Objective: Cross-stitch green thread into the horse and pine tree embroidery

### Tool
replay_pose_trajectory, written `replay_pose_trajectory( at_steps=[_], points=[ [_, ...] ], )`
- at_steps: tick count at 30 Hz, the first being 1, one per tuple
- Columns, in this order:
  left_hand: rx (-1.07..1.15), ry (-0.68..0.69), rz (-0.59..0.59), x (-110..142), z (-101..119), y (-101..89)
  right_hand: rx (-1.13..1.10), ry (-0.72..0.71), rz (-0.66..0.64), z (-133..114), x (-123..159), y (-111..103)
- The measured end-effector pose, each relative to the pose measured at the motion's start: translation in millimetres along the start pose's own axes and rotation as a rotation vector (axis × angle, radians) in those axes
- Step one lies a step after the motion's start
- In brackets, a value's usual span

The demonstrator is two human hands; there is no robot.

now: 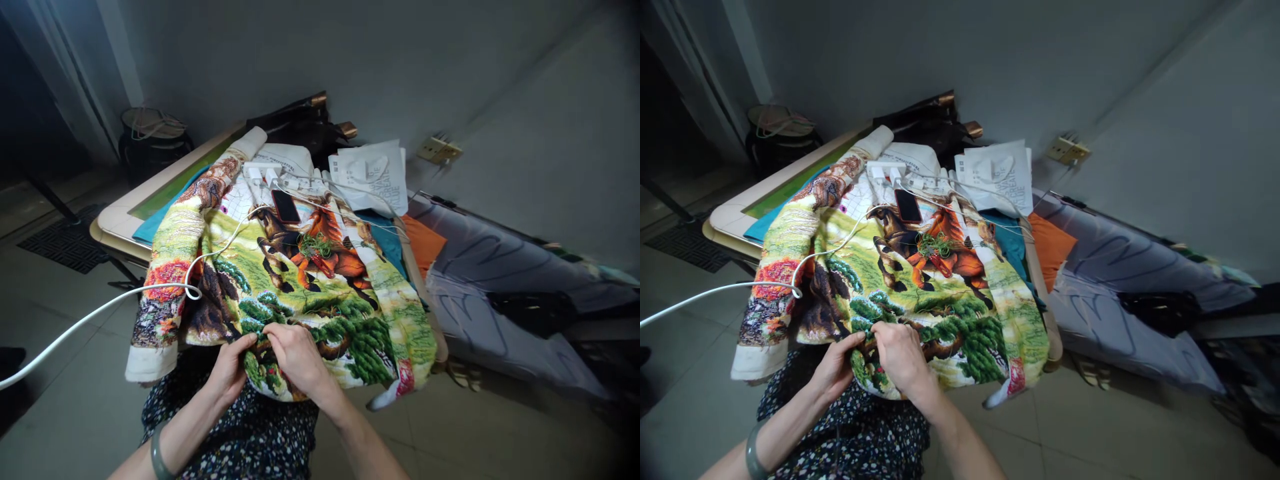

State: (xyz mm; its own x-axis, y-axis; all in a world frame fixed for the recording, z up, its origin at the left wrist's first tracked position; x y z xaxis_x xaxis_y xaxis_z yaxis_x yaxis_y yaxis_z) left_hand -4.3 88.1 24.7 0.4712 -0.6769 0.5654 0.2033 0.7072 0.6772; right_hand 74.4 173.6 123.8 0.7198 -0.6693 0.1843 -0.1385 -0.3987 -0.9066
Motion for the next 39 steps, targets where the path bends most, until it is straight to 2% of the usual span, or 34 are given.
replay_pose_trajectory(
  at_steps=[4, 8, 16, 22, 28, 35, 39],
  points=[
    [-0.020, 0.014, -0.002, 1.8, 1.1, 2.8, -0.111, 0.002, -0.043, 3.9, 0.8, -5.9],
    [-0.027, 0.026, -0.044, 4.4, 2.0, 8.6, -0.182, 0.021, -0.025, 6.2, 3.4, -8.1],
    [-0.085, 0.065, 0.020, 4.2, 2.5, 12.2, -0.145, 0.015, -0.003, 5.9, 3.4, -5.7],
    [-0.091, 0.047, 0.020, 5.5, 3.7, 12.1, -0.106, 0.021, -0.011, 4.2, 3.6, -6.7],
    [-0.066, 0.030, 0.038, 6.9, 3.9, 12.8, 0.020, 0.029, -0.033, -0.1, 3.2, -7.5],
    [-0.022, 0.026, 0.015, 6.4, 3.0, 12.5, 0.331, 0.085, -0.069, -21.5, 10.8, -3.7],
    [-0.029, 0.006, 0.001, 7.3, 3.8, 11.7, 0.388, 0.058, -0.098, -25.6, 8.7, -4.3]
  ],
)
Point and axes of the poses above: each hand's wrist, its own x-axis away from the middle knuckle, its own y-axis out of the palm, z = x × y, the point moved 4 cm from there along -x, towards the middle knuckle, and after that the axes turned 10 degrees about y, right-handed, at the moved point
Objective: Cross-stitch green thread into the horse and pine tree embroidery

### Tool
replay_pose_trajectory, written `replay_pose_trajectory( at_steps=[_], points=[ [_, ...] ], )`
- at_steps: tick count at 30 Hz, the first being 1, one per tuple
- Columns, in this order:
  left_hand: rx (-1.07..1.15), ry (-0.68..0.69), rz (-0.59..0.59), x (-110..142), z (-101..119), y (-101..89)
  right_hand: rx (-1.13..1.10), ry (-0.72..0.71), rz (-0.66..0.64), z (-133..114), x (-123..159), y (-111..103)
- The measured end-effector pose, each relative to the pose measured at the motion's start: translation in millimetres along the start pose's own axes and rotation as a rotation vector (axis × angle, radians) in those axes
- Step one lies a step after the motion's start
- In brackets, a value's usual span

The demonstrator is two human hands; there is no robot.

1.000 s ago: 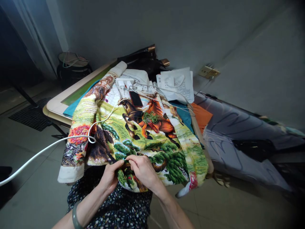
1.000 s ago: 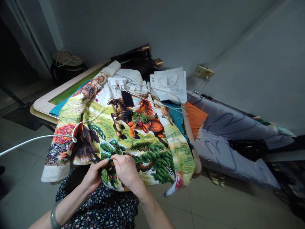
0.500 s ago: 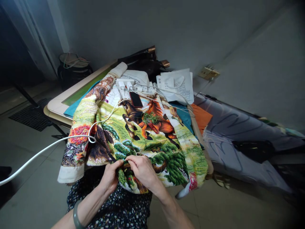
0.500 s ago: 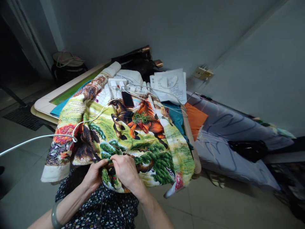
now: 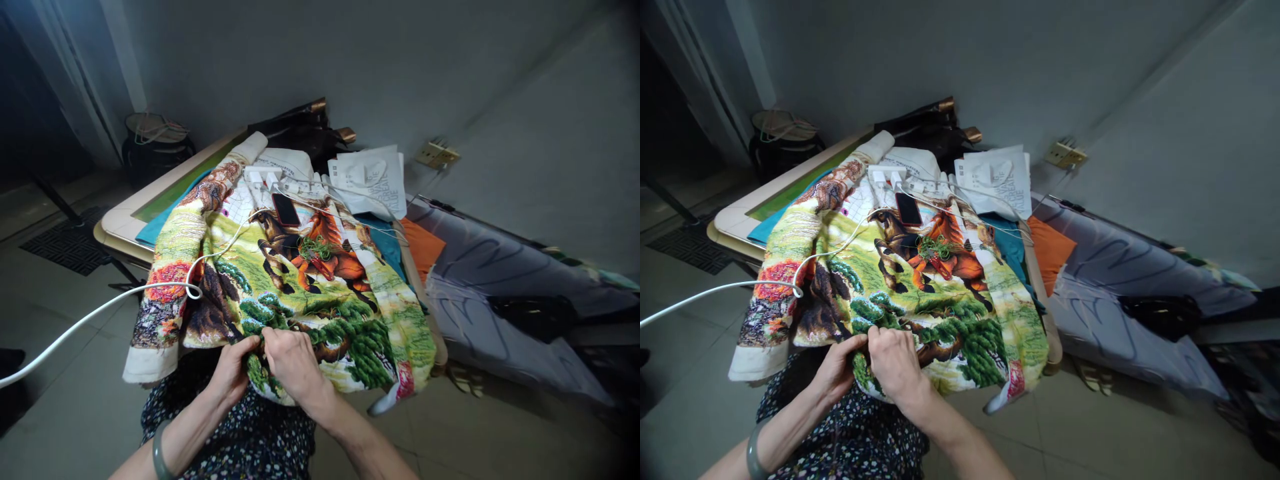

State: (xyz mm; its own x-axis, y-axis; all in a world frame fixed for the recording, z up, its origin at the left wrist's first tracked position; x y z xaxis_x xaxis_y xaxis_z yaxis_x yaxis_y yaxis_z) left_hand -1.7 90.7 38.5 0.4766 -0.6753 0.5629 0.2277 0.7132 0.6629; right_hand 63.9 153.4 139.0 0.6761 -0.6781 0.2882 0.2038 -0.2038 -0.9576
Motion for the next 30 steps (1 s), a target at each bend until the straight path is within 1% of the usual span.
replay_pose_trajectory(
  at_steps=[5, 9, 12, 14, 19, 22, 25, 30],
  points=[
    [-0.023, -0.010, -0.005, 3.1, 2.6, 1.7, 0.030, -0.051, 0.005, -2.3, -2.9, 3.4],
    [-0.023, 0.000, -0.017, 4.1, 4.7, 2.0, 0.014, -0.004, 0.048, -8.0, -1.4, 10.5],
    [-0.022, 0.000, -0.014, 4.5, 5.1, 0.8, -0.039, 0.015, 0.076, -3.9, -2.9, 11.6],
    [-0.016, 0.003, 0.005, 5.0, 5.0, 0.2, -0.068, -0.046, 0.094, 3.2, -6.7, 8.9],
    [-0.017, 0.034, 0.032, 5.8, 4.4, 1.8, -0.146, -0.358, 0.186, 25.5, -22.2, -2.3],
    [-0.040, 0.056, 0.033, 5.1, 4.2, 2.8, -0.251, -0.501, 0.192, 35.5, -32.6, -4.6],
    [-0.057, 0.060, 0.039, 4.5, 4.1, 3.0, -0.303, -0.576, 0.149, 40.8, -41.4, -5.1],
    [-0.071, 0.063, 0.034, 3.4, 3.7, 2.4, -0.427, -0.604, 0.035, 46.7, -52.4, -5.8]
  ],
)
Point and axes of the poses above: each hand's wrist, its own x-axis away from the middle knuckle, its own y-axis out of the palm, z = x × y, the point moved 4 cm from there along -x, towards the middle knuckle, and after that the axes turned 10 degrees about y, right-handed, at the moved point
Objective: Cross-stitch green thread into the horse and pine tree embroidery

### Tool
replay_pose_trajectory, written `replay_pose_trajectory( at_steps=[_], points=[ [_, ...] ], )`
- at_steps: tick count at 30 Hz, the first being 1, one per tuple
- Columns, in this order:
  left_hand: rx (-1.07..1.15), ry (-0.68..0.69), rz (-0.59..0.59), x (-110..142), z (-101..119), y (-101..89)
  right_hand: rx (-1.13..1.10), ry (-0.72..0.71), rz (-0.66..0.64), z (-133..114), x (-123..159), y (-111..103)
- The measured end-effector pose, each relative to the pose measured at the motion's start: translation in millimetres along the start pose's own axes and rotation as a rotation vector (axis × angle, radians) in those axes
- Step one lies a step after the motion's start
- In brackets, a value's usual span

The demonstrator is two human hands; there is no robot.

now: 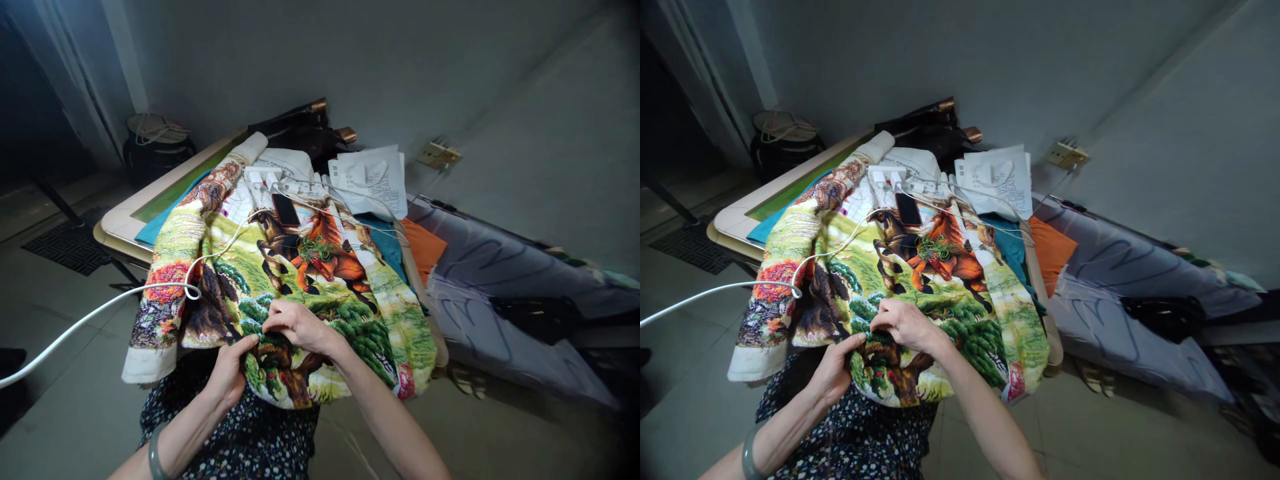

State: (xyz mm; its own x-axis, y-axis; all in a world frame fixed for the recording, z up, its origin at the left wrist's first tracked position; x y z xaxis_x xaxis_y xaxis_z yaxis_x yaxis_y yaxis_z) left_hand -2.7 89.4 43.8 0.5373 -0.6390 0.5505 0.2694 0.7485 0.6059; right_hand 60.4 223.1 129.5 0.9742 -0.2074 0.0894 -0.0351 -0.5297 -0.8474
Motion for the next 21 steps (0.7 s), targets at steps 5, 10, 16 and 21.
replay_pose_trajectory(
  at_steps=[5, 10, 16, 21],
  points=[
    [-0.010, -0.008, -0.001, -2.0, -1.5, -1.2, -0.090, 0.001, -0.001, 5.2, -1.6, 2.1],
    [-0.003, -0.010, -0.006, -1.6, -0.5, 0.2, -0.119, 0.013, 0.012, 4.6, -0.2, 5.6],
    [0.015, -0.022, -0.022, 0.6, 1.5, 1.8, -0.138, 0.021, 0.034, 3.1, 2.1, 7.6],
    [0.022, -0.033, -0.020, 1.6, 1.3, 1.2, -0.121, 0.014, 0.046, 1.4, 3.6, 10.3]
  ],
)
Point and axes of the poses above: each hand's wrist, its own x-axis away from the middle knuckle, its own y-axis out of the palm, z = x × y, the point moved 4 cm from there along -x, towards the middle knuckle, and after that the axes turned 10 degrees about y, right-handed, at the moved point
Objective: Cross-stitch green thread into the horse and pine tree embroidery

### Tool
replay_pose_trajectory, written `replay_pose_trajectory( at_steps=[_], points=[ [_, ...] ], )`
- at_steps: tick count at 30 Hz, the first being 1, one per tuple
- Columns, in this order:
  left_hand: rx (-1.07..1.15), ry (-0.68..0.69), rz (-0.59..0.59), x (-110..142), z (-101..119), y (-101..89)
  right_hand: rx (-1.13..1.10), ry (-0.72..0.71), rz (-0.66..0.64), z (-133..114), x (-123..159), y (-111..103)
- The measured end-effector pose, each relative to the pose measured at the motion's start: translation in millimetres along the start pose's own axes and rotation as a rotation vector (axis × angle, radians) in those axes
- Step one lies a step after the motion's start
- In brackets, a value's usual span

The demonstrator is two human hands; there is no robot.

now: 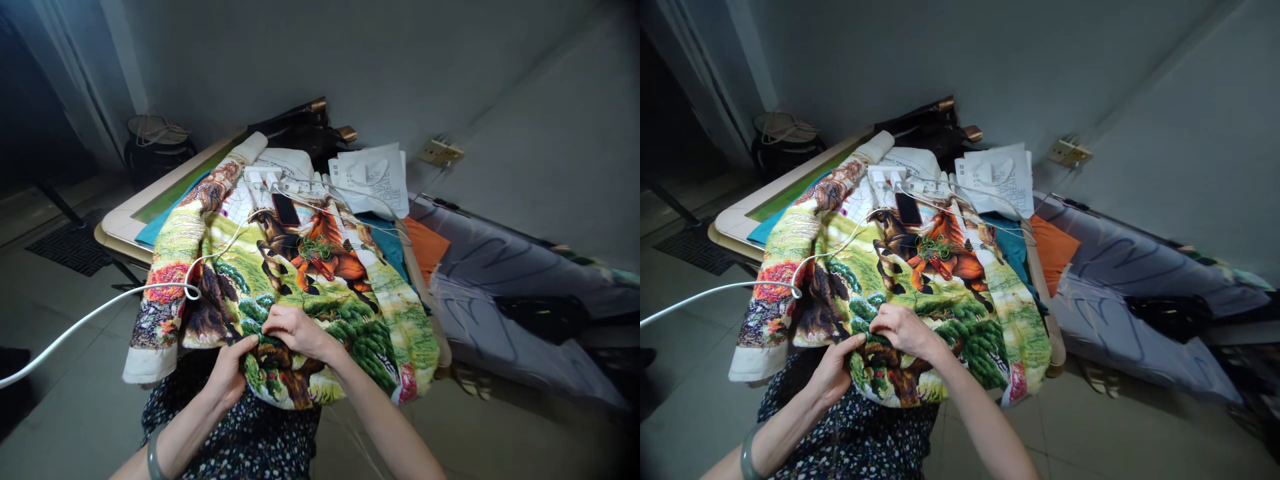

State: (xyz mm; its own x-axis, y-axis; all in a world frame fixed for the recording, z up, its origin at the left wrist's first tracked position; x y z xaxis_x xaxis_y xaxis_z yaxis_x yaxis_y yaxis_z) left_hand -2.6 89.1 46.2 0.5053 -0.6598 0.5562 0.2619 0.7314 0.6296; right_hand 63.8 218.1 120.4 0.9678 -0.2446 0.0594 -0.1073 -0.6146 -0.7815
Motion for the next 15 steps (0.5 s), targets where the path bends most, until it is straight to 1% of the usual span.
replay_pose_trajectory(
  at_steps=[4, 8, 11, 13, 15],
  points=[
    [0.006, 0.021, -0.004, -0.5, -0.6, -1.9, 0.013, -0.002, 0.011, -2.1, 2.6, -1.7],
    [0.020, 0.030, -0.013, -0.2, -0.8, -1.7, 0.047, 0.075, 0.075, -12.3, 3.7, -5.6],
    [0.030, 0.052, -0.022, 0.1, -0.1, 0.0, 0.146, 0.243, 0.132, -24.3, 0.4, -3.2],
    [0.033, 0.062, -0.022, 0.3, 0.4, 0.9, 0.223, 0.380, 0.139, -31.2, -3.2, 1.6],
    [0.020, 0.058, -0.019, 0.6, 0.7, 1.3, 0.259, 0.465, 0.127, -35.8, -7.2, 6.4]
  ],
)
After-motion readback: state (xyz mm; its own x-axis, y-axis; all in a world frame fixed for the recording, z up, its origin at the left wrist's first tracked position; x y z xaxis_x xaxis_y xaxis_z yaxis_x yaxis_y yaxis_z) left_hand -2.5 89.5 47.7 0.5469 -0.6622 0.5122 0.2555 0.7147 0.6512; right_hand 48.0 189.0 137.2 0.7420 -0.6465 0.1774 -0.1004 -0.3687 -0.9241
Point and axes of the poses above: each hand's wrist, its own x-axis away from the middle knuckle, its own y-axis out of the palm, z = x × y, the point moved 4 cm from there along -x, towards the middle knuckle, and after that the axes turned 10 degrees about y, right-handed, at the moved point
